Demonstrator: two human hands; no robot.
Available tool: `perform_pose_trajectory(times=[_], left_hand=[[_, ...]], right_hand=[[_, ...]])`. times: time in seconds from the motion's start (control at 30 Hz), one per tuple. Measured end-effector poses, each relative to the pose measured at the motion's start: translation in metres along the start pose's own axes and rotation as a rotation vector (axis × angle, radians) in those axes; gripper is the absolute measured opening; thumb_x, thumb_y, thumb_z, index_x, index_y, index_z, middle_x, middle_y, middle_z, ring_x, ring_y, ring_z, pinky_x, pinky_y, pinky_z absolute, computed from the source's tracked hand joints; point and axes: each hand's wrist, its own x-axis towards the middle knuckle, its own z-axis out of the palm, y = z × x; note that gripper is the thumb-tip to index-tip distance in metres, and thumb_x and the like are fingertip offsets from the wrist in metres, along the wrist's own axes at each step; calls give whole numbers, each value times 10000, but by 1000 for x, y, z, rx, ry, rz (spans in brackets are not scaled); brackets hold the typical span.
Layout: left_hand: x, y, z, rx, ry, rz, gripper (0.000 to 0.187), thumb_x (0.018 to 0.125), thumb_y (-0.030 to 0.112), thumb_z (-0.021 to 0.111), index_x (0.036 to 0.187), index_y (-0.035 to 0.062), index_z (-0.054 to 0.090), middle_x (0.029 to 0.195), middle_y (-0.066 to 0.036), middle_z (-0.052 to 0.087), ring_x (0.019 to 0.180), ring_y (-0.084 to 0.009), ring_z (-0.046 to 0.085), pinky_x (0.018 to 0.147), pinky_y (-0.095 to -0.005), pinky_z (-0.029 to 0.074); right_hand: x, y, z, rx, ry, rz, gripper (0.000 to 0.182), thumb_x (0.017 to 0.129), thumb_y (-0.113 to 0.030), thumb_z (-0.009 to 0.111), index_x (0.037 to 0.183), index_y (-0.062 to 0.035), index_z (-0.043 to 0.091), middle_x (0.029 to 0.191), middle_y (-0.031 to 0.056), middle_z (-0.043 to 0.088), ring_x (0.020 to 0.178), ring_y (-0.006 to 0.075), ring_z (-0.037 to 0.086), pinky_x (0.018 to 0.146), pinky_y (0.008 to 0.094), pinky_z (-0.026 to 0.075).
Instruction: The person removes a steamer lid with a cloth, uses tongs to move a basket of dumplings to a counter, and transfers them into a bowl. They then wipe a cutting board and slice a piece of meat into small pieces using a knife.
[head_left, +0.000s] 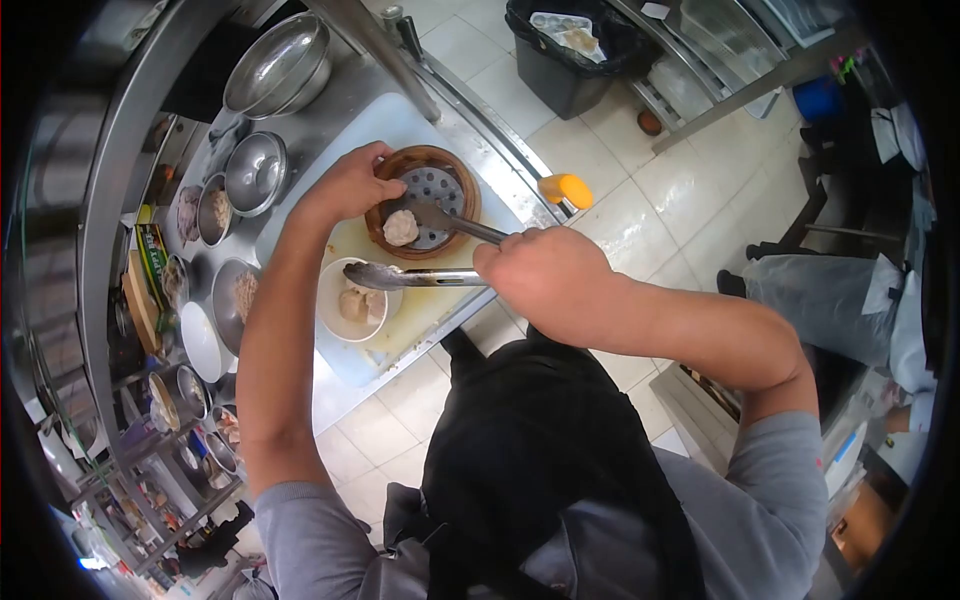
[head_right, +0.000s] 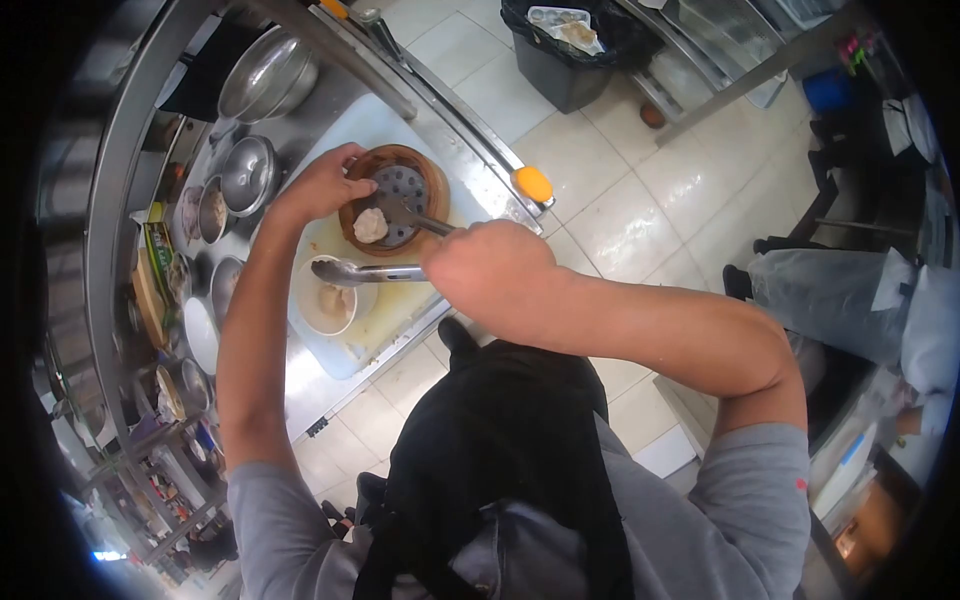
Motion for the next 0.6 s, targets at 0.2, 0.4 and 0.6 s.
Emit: perform_pose_trajectory(times=[0.2, 0.4, 0.6], left_hand=[[1, -10, 5, -7, 53, 40, 550, 813, 267, 797, 1278, 34, 617, 1121, -162, 681, 998, -254, 640, 913, -358, 498], [4, -14, 4, -43, 29, 48, 590, 800, 273, 806, 1292, 16, 608, 1179, -211, 688, 1072, -313, 663, 943, -380, 510], [14, -18, -4, -117, -59, 37, 494, 802, 202, 801, 1238, 37, 637, 1114, -140, 699, 999, -226, 662, 890, -337, 520]], right_hand=[[4, -2, 5, 47, 10, -39, 188, 749, -11, 643, 926, -10, 580, 769, 153, 677, 770, 331, 707, 656, 423, 565], [16, 5, -2, 172, -105, 35, 162, 775, -17, 620, 935, -5, 595, 793, 176, 681, 791, 390, 690, 682, 466, 552], [44, 35, -12, 437, -135, 130, 103, 832, -57, 579, 916, -13, 620, 808, 202, 652, 814, 398, 658, 750, 487, 506]])
